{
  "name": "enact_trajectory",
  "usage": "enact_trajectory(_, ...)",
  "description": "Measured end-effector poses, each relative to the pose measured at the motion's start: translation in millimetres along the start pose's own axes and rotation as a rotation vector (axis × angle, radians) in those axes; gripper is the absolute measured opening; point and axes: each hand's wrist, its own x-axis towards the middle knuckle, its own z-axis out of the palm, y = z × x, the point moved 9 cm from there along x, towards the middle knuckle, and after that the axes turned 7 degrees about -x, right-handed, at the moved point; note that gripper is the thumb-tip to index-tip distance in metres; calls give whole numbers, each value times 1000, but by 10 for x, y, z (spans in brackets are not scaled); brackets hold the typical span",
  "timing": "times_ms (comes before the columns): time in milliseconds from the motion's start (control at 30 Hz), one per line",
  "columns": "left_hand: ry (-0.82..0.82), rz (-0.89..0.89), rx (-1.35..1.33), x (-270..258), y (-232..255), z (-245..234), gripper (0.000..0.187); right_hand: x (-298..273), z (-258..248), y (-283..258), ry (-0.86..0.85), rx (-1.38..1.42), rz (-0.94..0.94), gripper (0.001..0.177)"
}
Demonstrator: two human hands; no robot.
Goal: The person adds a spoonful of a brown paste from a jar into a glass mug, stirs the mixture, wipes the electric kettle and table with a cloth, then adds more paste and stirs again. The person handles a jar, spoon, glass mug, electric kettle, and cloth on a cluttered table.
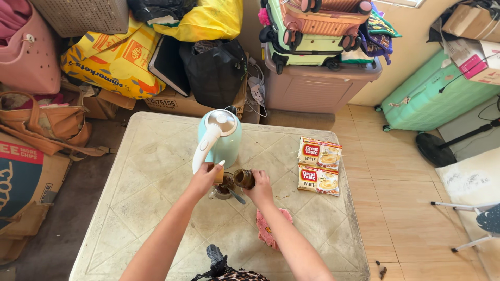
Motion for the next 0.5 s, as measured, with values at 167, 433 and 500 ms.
enact_trajectory(167, 31, 58, 95, -53, 13, -16, 77, 42, -111, -171, 19, -152, -54, 71)
enact_trajectory(433, 35, 39, 99, -111, 77, -10, 77, 91, -206, -342, 22, -286, -126, 64)
enact_trajectory(500, 36, 61, 80, -111, 103, 0, 76, 97, -224, -371, 7, -306, -125, 64)
